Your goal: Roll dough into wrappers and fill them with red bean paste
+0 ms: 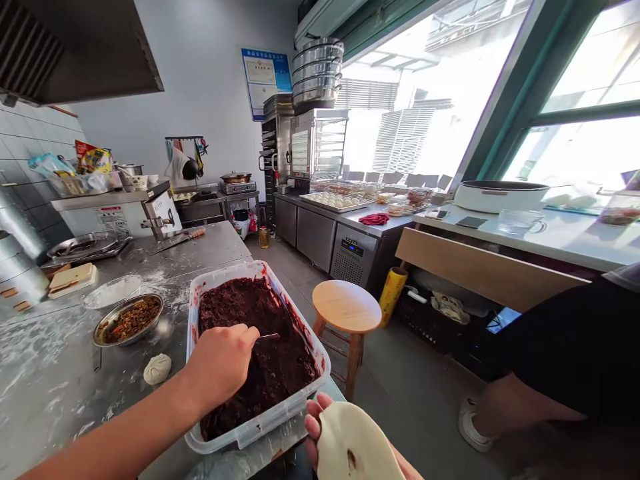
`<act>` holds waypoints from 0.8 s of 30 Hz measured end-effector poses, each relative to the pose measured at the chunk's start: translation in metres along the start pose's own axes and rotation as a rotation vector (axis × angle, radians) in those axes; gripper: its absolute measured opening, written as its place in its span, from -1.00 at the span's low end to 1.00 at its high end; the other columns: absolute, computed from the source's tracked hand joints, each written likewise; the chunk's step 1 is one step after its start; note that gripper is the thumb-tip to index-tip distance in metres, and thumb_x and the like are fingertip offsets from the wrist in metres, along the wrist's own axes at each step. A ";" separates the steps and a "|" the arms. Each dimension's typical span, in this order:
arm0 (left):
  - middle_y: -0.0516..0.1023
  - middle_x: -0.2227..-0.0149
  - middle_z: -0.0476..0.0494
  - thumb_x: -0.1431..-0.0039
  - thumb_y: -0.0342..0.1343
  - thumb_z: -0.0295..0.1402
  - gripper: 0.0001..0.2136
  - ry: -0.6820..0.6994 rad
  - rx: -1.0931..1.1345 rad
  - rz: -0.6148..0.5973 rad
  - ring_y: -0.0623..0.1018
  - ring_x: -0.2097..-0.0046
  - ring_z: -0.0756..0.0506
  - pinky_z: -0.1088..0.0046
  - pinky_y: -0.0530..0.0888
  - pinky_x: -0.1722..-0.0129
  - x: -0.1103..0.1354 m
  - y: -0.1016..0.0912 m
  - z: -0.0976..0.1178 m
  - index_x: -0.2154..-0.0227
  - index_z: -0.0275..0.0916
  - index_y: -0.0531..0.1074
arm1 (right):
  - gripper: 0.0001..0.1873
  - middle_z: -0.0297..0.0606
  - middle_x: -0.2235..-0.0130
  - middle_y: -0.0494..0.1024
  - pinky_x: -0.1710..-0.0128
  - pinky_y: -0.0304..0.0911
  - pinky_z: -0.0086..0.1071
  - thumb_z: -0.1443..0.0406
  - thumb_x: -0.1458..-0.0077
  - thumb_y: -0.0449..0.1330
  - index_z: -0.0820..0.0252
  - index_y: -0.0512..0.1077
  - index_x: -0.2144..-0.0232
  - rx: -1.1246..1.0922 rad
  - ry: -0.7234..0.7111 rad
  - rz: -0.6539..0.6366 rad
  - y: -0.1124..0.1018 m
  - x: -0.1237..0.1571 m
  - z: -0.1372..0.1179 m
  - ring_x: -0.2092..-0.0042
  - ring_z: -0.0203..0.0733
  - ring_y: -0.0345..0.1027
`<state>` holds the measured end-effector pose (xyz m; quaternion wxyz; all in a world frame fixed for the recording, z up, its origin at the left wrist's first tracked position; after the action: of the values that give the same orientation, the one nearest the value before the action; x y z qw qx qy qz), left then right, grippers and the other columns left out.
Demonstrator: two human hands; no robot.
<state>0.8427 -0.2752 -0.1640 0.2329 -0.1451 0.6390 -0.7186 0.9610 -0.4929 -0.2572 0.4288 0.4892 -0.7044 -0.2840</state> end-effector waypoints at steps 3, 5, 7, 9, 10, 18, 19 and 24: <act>0.65 0.24 -0.21 -0.39 -0.19 -0.35 -0.64 0.019 -0.005 -0.022 0.64 0.23 -0.23 0.24 0.40 0.25 -0.007 0.006 0.001 0.19 -0.10 0.57 | -0.48 0.03 0.06 0.74 -0.34 0.28 0.13 -0.09 -0.07 0.32 0.17 0.68 0.13 -0.019 -0.080 0.115 -0.009 -0.004 -0.012 -0.16 0.20 0.54; 0.67 0.22 -0.18 -0.40 -0.17 -0.34 -0.64 0.053 0.011 -0.048 0.65 0.19 -0.23 0.24 0.43 0.21 -0.009 0.008 0.003 0.21 -0.09 0.58 | -0.44 0.05 0.10 0.75 -0.29 0.34 0.13 -0.13 -0.12 0.26 0.18 0.68 0.13 -0.050 -0.153 0.172 -0.005 -0.006 -0.015 -0.11 0.19 0.57; 0.69 0.20 -0.13 -0.40 -0.14 -0.32 -0.66 0.090 0.035 -0.070 0.66 0.12 -0.21 0.25 0.45 0.14 -0.011 0.008 0.005 0.21 -0.06 0.59 | -0.43 0.05 0.11 0.74 -0.21 0.43 0.05 -0.13 -0.13 0.26 0.22 0.67 0.12 -0.110 -0.198 0.192 0.006 -0.008 -0.013 -0.04 0.13 0.61; 0.71 0.17 -0.10 -0.40 -0.10 -0.30 -0.68 0.124 0.065 -0.086 0.66 0.07 -0.19 0.28 0.46 0.08 -0.012 0.006 0.007 0.16 -0.05 0.61 | -0.49 0.01 0.19 0.74 -0.11 0.50 -0.04 -0.05 -0.10 0.33 0.28 0.67 0.16 -0.191 -0.218 0.182 0.019 -0.010 -0.011 0.07 0.05 0.63; 0.71 0.16 -0.09 -0.40 -0.09 -0.30 -0.69 0.141 0.081 -0.093 0.66 0.06 -0.18 0.29 0.47 0.06 -0.012 0.004 0.008 0.13 -0.05 0.61 | -0.53 -0.01 0.24 0.73 -0.06 0.52 -0.08 -0.01 -0.08 0.37 0.30 0.67 0.19 -0.223 -0.221 0.175 0.024 -0.011 -0.010 0.13 0.02 0.63; 0.72 0.11 -0.06 -0.38 -0.06 -0.33 -0.69 0.239 0.150 -0.128 0.66 0.06 -0.14 0.33 0.49 0.07 -0.006 0.004 0.021 0.06 -0.04 0.61 | -0.60 0.02 0.28 0.71 0.04 0.54 -0.09 0.11 -0.07 0.39 0.38 0.67 0.20 -0.288 -0.177 0.151 0.031 -0.010 -0.011 0.18 0.01 0.59; 0.72 0.11 -0.06 -0.38 -0.05 -0.33 -0.69 0.242 0.160 -0.130 0.66 0.06 -0.13 0.33 0.49 0.07 -0.005 0.004 0.022 0.06 -0.04 0.61 | -0.59 0.02 0.27 0.70 0.04 0.54 -0.07 0.10 -0.09 0.38 0.37 0.67 0.20 -0.292 -0.177 0.153 0.031 -0.010 -0.011 0.18 0.01 0.59; 0.72 0.10 -0.03 -0.36 -0.02 -0.33 -0.71 0.238 0.216 -0.155 0.66 0.05 -0.14 0.32 0.47 0.06 -0.003 0.005 0.022 0.10 -0.04 0.63 | -0.49 -0.01 0.27 0.69 -0.02 0.50 0.00 -0.02 -0.07 0.39 0.35 0.66 0.20 -0.319 -0.194 0.121 0.036 -0.008 -0.011 0.18 0.03 0.57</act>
<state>0.8570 -0.2931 -0.1654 0.1135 -0.0820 0.5679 -0.8111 0.9555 -0.4721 -0.2250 0.4471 0.3422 -0.7166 -0.4117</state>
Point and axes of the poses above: each hand's wrist, its own x-axis away from the middle knuckle, its own y-axis out of the palm, z = x × y, the point moved 5 cm from there along -x, towards the middle knuckle
